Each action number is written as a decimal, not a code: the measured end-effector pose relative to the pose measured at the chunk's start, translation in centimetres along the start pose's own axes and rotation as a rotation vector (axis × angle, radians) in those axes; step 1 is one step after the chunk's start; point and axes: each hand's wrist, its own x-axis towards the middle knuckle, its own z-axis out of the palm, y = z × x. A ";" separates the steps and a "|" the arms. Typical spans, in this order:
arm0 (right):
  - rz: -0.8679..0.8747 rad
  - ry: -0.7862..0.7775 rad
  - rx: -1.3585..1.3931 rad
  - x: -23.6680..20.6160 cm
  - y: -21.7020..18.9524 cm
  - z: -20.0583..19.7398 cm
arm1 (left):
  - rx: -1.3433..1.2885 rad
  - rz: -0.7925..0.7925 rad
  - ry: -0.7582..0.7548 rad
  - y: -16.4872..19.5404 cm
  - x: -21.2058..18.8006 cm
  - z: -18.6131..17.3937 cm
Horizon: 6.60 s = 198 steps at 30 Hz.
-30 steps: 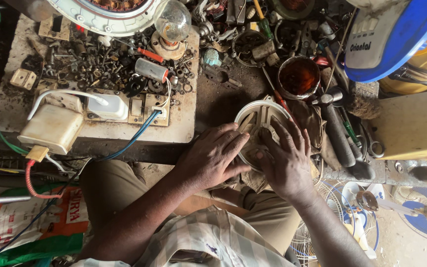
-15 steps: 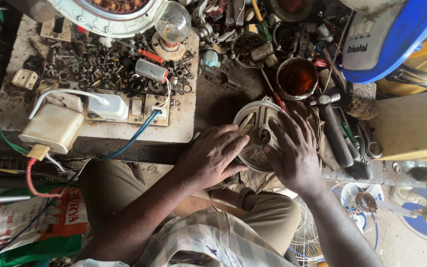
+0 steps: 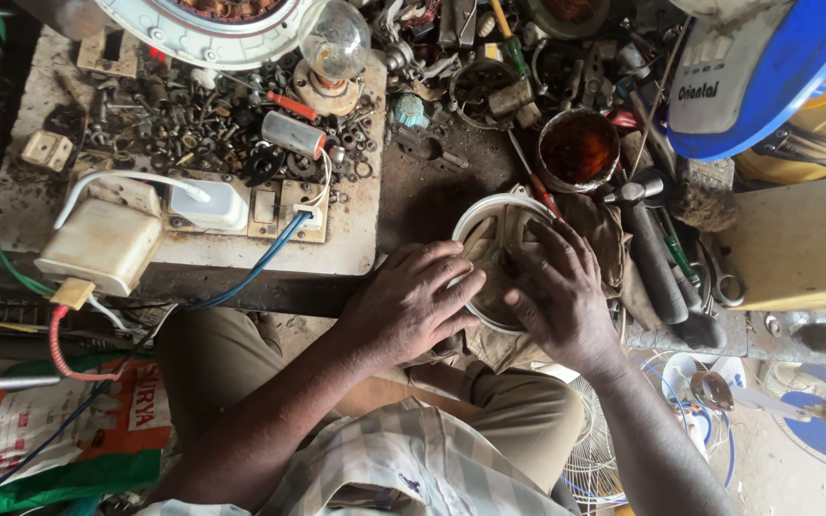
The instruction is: The person sits at a cluttered repair workbench and repeatedly rubs and wipes the inside of a circular fan/motor cover part with their hand, turning it as they work. They briefly pick up a screwdriver and manipulate small fasteners on the part before resuming rubbing its surface.
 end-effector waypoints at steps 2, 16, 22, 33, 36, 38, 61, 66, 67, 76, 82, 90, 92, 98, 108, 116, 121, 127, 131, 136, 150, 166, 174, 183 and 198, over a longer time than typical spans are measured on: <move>-0.020 -0.022 -0.072 -0.5 -0.4 0.1 | 0.036 0.034 -0.018 0.1 -0.1 -0.3; -0.061 0.022 -0.094 -0.5 -0.1 -0.8 | 0.035 0.150 0.029 1.0 0.1 0.2; -0.090 -0.047 -0.049 0.0 0.7 -0.4 | 0.067 0.152 -0.072 3.0 -0.4 0.5; -0.114 -0.042 -0.048 -0.2 0.9 -0.6 | 0.077 0.163 -0.096 3.7 0.8 0.5; -0.137 -0.013 -0.150 -0.8 0.3 -0.7 | 0.072 0.166 -0.071 3.2 0.6 0.7; -0.152 0.003 -0.206 -1.1 0.2 -1.1 | 0.084 0.171 -0.072 2.3 0.5 0.5; -0.086 -0.037 -0.180 -1.4 0.1 0.1 | -0.123 0.070 -0.184 2.7 -0.1 0.8; -0.064 -0.057 -0.270 -2.1 -0.4 0.2 | -0.118 0.062 -0.179 1.2 -0.3 -0.6; -0.071 -0.057 -0.269 -2.2 -0.4 0.2 | -0.149 0.055 -0.153 1.0 -0.3 -0.6; -0.034 -0.008 0.029 -1.9 0.2 -0.3 | -0.204 0.006 -0.131 0.9 -0.7 0.0; -0.062 -0.051 -0.050 -1.5 0.4 0.1 | -0.189 0.006 -0.116 1.1 -0.5 -0.1; -0.089 -0.033 -0.167 -2.2 0.3 0.0 | -0.191 0.017 -0.102 1.1 -0.5 0.0; -0.107 -0.003 -0.126 -2.2 0.4 -0.5 | -0.176 0.019 -0.095 1.1 -0.5 0.0; -0.116 -0.009 -0.011 -1.6 0.5 -0.8 | -0.189 0.010 -0.114 1.1 -0.4 0.0; -0.127 -0.051 -0.060 -1.3 0.8 -0.2 | -0.205 0.004 -0.104 1.1 -0.5 -0.1; -0.132 0.008 -0.053 -1.9 1.1 -0.8 | -0.198 -0.003 -0.099 1.3 -0.5 0.1; -0.118 -0.030 -0.046 -1.7 1.5 -0.9 | -0.189 0.002 -0.108 1.3 -0.4 0.0; -0.139 -0.089 -0.054 -1.8 2.3 -0.6 | -0.206 -0.002 -0.107 1.3 -0.4 -0.1; -0.118 -0.062 0.007 -2.4 2.4 -0.5 | -0.198 0.005 -0.091 1.3 -0.4 0.0; -0.086 -0.037 0.056 -2.9 2.0 -0.9 | -0.196 0.014 -0.092 1.3 -0.5 0.1; -0.146 -0.019 -0.061 -1.8 1.4 -0.7 | -0.208 0.028 -0.086 1.2 -0.4 0.2; -0.110 0.049 0.138 -2.3 1.6 -1.2 | -0.227 0.015 -0.084 1.4 -0.1 -0.1; -0.094 -0.016 -0.012 -2.0 1.7 -0.8 | -0.197 0.016 -0.091 1.6 -0.2 0.0; -0.048 0.063 0.056 -3.1 0.8 -0.7 | -0.206 0.012 -0.102 1.5 -0.2 0.1; -0.091 0.001 -0.031 -1.9 1.4 -0.2 | -0.213 0.020 -0.059 1.4 -0.4 0.1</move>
